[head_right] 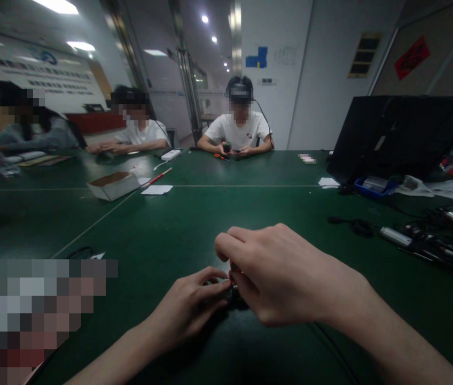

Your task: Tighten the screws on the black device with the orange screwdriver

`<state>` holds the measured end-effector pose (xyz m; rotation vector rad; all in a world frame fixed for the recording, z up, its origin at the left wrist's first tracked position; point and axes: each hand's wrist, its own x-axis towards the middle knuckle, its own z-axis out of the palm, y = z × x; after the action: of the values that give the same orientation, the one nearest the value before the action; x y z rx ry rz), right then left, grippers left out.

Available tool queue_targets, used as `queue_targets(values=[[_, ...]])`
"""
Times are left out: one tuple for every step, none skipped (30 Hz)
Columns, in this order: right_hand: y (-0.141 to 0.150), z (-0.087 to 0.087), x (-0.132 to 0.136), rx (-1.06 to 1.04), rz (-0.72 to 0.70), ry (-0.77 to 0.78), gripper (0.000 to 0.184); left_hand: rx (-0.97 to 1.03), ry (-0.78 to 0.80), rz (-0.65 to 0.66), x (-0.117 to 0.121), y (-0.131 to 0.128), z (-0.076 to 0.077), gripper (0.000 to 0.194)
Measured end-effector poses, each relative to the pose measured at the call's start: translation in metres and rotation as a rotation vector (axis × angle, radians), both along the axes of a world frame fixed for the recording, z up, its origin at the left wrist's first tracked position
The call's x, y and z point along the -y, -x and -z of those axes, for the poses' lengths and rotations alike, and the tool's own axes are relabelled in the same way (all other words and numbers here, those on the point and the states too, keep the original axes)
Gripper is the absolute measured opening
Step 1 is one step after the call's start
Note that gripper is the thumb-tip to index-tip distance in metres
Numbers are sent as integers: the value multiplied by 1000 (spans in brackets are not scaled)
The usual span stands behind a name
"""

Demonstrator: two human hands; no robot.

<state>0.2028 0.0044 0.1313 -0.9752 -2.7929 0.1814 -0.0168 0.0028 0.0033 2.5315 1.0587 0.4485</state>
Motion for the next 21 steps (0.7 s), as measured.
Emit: queue_targets(values=[[0,1,0,-4,-1,1,12,-1,1,2,0,0,0,28],[0,1,-1,-7,0,-5,11,-1,1,3,0,0,0,29],[1,2,-1,-10,1,-20,11,1,-1,3,0,0,0,29],[1,3,-2,-11,1,-38,9,4,-4,4,0,0,0,29],[1,3,-3,-14,0,-61,7,8,-7,5,1,0,0,29],[1,4,-4,-16,-3,-85,5,14,-12,2,1,0,1,30],[1,4,-5,-16,-4,-109,6,17,-12,5,1,1,1,30],[1,4,-6,-13,-6,-129,9,21,-15,3,1,1,1,30],[1,4,-6,-3,-4,-143,12,23,-15,4,1,1,2,30],[0,4,-7,8,1,-151,14,25,-14,7,1,1,2,30],[0,4,-6,17,5,-151,16,26,-14,10,1,1,2,30],[0,4,-6,20,6,-144,16,26,-13,13,1,1,2,29],[1,3,-5,17,5,-130,15,25,-14,15,1,1,2,28],[1,3,-5,9,3,-111,13,24,-17,14,1,1,3,28],[1,2,-4,-2,0,-90,11,21,-20,14,1,1,3,28],[1,1,-3,-12,-4,-68,9,18,-23,11,1,1,2,28],[2,0,-2,-17,-7,-46,7,13,-25,7,0,1,2,27],[2,0,-1,-17,-9,-26,8,6,-23,5,0,1,2,27],[2,-1,0,-17,-11,-10,10,-1,-19,3,0,1,2,28],[2,-1,0,-17,-9,-2,12,-6,-14,3,0,1,2,28],[2,-1,1,-15,-9,5,13,-9,-10,3,0,1,1,28]])
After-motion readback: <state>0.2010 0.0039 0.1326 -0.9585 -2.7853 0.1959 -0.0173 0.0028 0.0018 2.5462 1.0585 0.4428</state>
